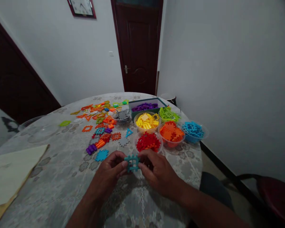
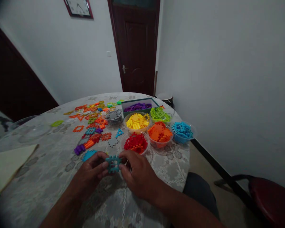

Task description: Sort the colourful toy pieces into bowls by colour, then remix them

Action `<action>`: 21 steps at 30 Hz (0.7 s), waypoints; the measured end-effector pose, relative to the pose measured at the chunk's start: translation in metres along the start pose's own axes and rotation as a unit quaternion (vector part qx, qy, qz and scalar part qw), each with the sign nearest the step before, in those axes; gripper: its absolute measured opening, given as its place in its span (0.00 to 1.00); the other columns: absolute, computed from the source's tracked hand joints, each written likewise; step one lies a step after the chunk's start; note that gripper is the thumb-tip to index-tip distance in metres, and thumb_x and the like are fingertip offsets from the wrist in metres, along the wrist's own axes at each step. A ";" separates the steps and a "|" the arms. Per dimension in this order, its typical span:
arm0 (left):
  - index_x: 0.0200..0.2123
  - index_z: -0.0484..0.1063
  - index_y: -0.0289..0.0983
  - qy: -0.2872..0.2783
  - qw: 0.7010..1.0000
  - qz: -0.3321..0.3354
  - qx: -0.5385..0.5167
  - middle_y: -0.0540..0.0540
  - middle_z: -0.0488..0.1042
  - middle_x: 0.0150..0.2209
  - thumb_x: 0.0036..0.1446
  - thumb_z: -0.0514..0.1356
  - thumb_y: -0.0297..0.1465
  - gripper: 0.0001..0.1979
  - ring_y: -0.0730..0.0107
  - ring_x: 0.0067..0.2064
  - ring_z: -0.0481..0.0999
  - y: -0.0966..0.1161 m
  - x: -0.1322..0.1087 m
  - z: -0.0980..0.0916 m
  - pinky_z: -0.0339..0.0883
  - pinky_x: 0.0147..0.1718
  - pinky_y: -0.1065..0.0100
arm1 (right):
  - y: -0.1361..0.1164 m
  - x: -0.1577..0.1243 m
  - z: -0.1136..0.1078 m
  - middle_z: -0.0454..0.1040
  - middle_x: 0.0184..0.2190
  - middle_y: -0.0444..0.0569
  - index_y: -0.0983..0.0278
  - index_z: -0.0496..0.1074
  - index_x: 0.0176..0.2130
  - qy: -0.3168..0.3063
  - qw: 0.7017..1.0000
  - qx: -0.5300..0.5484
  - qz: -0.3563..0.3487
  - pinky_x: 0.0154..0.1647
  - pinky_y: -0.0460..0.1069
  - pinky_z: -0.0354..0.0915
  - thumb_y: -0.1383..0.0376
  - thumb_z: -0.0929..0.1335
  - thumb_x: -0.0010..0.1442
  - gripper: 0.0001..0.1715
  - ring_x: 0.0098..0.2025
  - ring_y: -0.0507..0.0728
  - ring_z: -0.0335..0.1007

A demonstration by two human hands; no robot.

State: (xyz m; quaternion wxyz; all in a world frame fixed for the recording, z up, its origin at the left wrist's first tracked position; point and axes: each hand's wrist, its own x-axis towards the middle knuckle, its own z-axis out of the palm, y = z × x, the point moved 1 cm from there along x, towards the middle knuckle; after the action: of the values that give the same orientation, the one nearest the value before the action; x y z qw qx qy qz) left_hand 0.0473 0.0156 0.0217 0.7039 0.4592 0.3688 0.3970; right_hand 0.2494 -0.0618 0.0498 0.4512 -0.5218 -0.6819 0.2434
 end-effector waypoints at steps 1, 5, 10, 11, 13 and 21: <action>0.34 0.76 0.37 0.008 1.000 -0.001 0.010 0.48 0.77 0.33 0.49 0.78 0.39 0.18 0.64 0.36 0.79 0.000 0.000 0.000 0.78 0.36 0.64 | 0.000 0.002 -0.006 0.79 0.39 0.45 0.60 0.73 0.57 -0.002 1.000 0.013 0.004 0.40 0.49 0.70 0.68 0.69 0.67 0.20 0.36 0.53 0.74; 0.36 0.77 0.38 0.045 0.998 -0.009 0.050 0.47 0.78 0.34 0.50 0.77 0.41 0.17 0.60 0.38 0.80 -0.003 0.003 -0.003 0.79 0.38 0.59 | 0.013 0.016 -0.064 0.80 0.44 0.47 0.58 0.76 0.56 0.077 0.997 -0.010 0.003 0.45 0.50 0.70 0.65 0.68 0.66 0.19 0.41 0.54 0.76; 0.37 0.78 0.39 0.079 0.994 0.006 0.080 0.48 0.77 0.31 0.51 0.76 0.44 0.18 0.62 0.34 0.78 -0.006 0.008 -0.012 0.79 0.37 0.59 | 0.068 0.012 -0.180 0.79 0.32 0.46 0.61 0.79 0.49 0.327 0.928 -0.107 0.145 0.36 0.51 0.68 0.58 0.68 0.63 0.18 0.33 0.57 0.74; 0.37 0.78 0.39 0.092 0.992 0.014 0.083 0.49 0.76 0.31 0.50 0.76 0.44 0.19 0.63 0.33 0.78 -0.006 0.009 -0.013 0.78 0.36 0.60 | 0.080 0.008 -0.198 0.79 0.31 0.46 0.61 0.79 0.49 0.362 0.907 -0.127 0.176 0.36 0.51 0.67 0.58 0.68 0.61 0.19 0.32 0.57 0.74; 0.36 0.78 0.39 0.118 0.989 0.028 0.084 0.49 0.76 0.31 0.49 0.77 0.45 0.20 0.64 0.33 0.77 -0.003 0.010 -0.013 0.78 0.34 0.62 | 0.102 0.000 -0.223 0.78 0.30 0.47 0.62 0.80 0.46 0.389 0.881 -0.160 0.216 0.37 0.52 0.67 0.58 0.67 0.58 0.20 0.32 0.58 0.74; 0.34 0.77 0.39 0.170 0.982 0.039 0.075 0.51 0.75 0.30 0.41 0.79 0.44 0.22 0.64 0.32 0.76 0.007 0.013 -0.013 0.79 0.32 0.63 | 0.145 -0.013 -0.234 0.79 0.41 0.57 0.64 0.81 0.41 0.348 0.860 -0.337 0.163 0.53 0.56 0.67 0.65 0.60 0.59 0.22 0.46 0.62 0.74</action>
State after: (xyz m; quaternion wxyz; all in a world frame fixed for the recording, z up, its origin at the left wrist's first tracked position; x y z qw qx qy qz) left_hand 0.0391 0.0335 0.0221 0.5784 0.4506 0.4937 0.4677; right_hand 0.5246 -0.0578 0.0396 0.4095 -0.7963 -0.4262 -0.1288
